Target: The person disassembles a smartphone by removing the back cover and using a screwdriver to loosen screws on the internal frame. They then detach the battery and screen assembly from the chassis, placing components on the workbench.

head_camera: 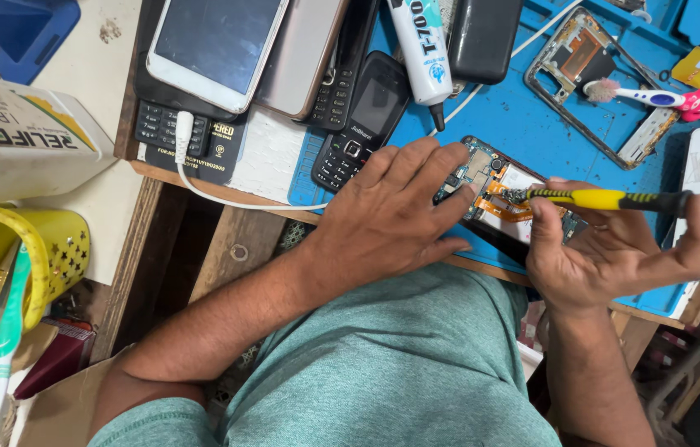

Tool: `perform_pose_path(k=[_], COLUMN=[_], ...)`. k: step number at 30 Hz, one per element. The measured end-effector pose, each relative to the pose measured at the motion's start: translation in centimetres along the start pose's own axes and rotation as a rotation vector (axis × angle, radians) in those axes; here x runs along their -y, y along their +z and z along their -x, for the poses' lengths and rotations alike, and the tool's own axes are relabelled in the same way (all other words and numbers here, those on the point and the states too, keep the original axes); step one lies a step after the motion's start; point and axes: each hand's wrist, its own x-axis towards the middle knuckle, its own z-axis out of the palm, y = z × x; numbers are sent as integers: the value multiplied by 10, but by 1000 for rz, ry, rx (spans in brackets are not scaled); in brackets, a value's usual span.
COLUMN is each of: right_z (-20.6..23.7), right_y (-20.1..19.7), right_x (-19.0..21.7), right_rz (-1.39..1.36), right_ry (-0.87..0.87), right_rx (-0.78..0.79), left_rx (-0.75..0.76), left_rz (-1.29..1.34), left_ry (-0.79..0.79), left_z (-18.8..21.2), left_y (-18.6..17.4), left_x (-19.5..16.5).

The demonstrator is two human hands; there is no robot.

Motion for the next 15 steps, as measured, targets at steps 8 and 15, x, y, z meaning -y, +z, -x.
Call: perform_pose_path(k=[8, 15], right_z=[5, 2], right_y=[3, 4], right_x=[-1, -3], right_rz=[6, 53], right_ry=[-38, -52], right_rx=[51, 37], left_rx=[11, 6], left_rz=[35, 44], left_ry=[-4, -4], left_z=[1, 1], left_y=[2, 4], left_x=[2, 3])
